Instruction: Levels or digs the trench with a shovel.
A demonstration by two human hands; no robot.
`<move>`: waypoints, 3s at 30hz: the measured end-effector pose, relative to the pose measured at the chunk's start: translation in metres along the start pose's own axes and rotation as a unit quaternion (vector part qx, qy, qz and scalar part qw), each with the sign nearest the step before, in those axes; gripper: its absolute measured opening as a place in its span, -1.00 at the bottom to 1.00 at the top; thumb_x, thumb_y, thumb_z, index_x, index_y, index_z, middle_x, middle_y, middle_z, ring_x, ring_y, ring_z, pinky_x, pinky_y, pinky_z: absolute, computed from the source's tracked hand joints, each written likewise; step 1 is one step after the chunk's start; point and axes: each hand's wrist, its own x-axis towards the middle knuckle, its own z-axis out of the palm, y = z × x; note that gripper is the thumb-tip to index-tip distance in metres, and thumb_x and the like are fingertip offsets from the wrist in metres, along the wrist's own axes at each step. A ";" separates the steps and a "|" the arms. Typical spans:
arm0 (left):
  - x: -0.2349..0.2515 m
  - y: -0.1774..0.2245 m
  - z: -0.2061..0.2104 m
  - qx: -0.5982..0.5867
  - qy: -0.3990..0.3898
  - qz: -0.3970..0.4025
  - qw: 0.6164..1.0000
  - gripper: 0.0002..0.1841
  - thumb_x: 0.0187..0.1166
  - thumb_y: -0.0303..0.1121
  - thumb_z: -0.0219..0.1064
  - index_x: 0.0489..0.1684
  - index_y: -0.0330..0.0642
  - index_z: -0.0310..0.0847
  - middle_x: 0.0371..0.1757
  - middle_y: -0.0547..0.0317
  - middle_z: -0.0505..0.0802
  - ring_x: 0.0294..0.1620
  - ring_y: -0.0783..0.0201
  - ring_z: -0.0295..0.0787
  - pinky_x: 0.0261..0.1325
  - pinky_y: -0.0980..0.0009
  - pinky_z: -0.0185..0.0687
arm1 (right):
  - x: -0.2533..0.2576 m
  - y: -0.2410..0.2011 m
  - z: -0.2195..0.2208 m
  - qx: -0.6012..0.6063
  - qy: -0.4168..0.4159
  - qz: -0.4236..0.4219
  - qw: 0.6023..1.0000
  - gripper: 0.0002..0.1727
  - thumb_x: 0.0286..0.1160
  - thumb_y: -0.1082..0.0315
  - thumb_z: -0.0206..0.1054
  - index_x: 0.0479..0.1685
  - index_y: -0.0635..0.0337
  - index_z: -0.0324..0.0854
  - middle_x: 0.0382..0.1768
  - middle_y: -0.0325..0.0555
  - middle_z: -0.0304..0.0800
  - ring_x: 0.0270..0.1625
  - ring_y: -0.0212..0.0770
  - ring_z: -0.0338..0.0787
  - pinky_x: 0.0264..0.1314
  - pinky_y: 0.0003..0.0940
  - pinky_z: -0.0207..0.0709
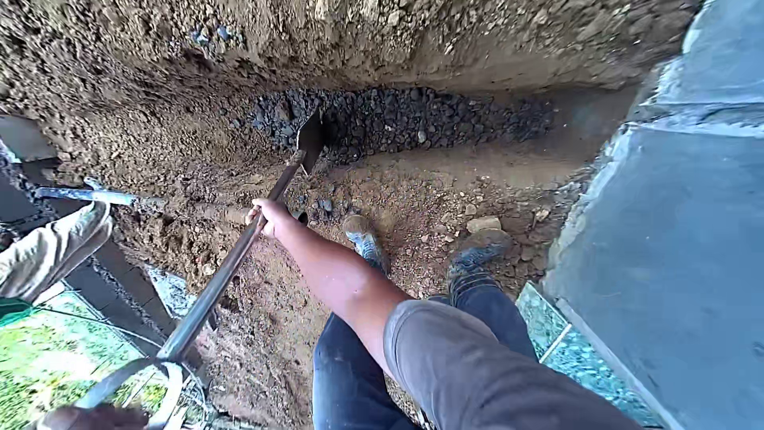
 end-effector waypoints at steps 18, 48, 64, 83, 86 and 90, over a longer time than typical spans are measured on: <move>0.063 -0.001 0.035 0.018 -0.052 0.043 0.998 -0.65 0.90 -0.14 -0.03 -0.18 -0.21 0.46 -0.65 0.30 0.53 -0.77 0.32 0.51 -0.64 0.32 0.63 | -0.098 -0.095 0.010 0.001 0.052 -0.031 0.998 -0.93 0.71 0.49 0.05 0.00 0.17 0.36 -0.41 -0.20 0.40 -0.57 -0.37 0.47 -0.47 -0.54 0.55; -0.139 0.016 0.230 -0.109 -0.202 -0.011 0.973 -0.63 0.83 -0.16 0.04 0.04 -0.39 0.47 -0.57 0.30 0.59 -0.72 0.44 0.57 -0.61 0.39 0.68 | -0.064 -0.249 -0.294 -0.001 0.213 -0.214 0.953 -0.95 0.62 0.42 0.16 -0.15 0.11 0.37 -0.58 -0.21 0.40 -0.70 -0.29 0.48 -0.64 -0.38 0.55; -0.289 0.115 0.077 -0.378 -0.423 -0.043 0.823 -0.42 0.75 -0.10 0.26 0.62 -0.31 0.36 -0.51 0.13 0.76 -0.67 0.23 0.70 -0.59 0.25 0.80 | -0.267 -0.190 -0.343 -0.011 0.201 -0.260 0.944 -0.82 0.74 0.21 0.20 -0.17 0.10 0.45 -0.60 -0.24 0.51 -0.69 -0.32 0.57 -0.63 -0.39 0.60; -0.275 0.133 0.116 -0.573 -0.353 -0.341 0.656 -0.47 0.91 -0.27 -0.10 0.83 -0.20 0.03 0.31 -0.28 0.75 0.14 -0.07 0.84 0.23 0.02 0.80 | -0.483 -0.036 -0.234 -0.407 0.029 -0.374 0.833 -0.51 0.78 0.18 0.24 0.49 0.36 0.44 0.15 0.12 0.81 0.15 -0.07 0.85 0.29 -0.08 0.76; -0.229 0.119 0.083 -0.548 -0.430 -0.277 0.662 -0.46 0.92 -0.18 -0.07 0.80 -0.25 0.13 0.23 -0.23 0.85 0.16 -0.01 0.88 0.30 0.07 0.77 | -0.469 -0.035 -0.167 -0.351 0.076 -0.424 0.831 -0.53 0.83 0.19 0.15 0.50 0.35 0.34 0.08 0.14 0.77 0.03 -0.08 0.85 0.12 -0.08 0.80; -0.192 0.026 0.053 -0.484 -0.463 -0.239 0.703 -0.49 0.92 -0.12 -0.04 0.72 -0.18 0.32 0.30 -0.12 0.83 0.20 0.05 0.86 0.32 0.07 0.75 | -0.459 -0.051 -0.088 -0.298 0.073 -0.448 0.840 -0.51 0.86 0.12 0.12 0.51 0.29 0.27 0.20 0.14 0.71 0.11 0.01 0.86 0.14 -0.04 0.82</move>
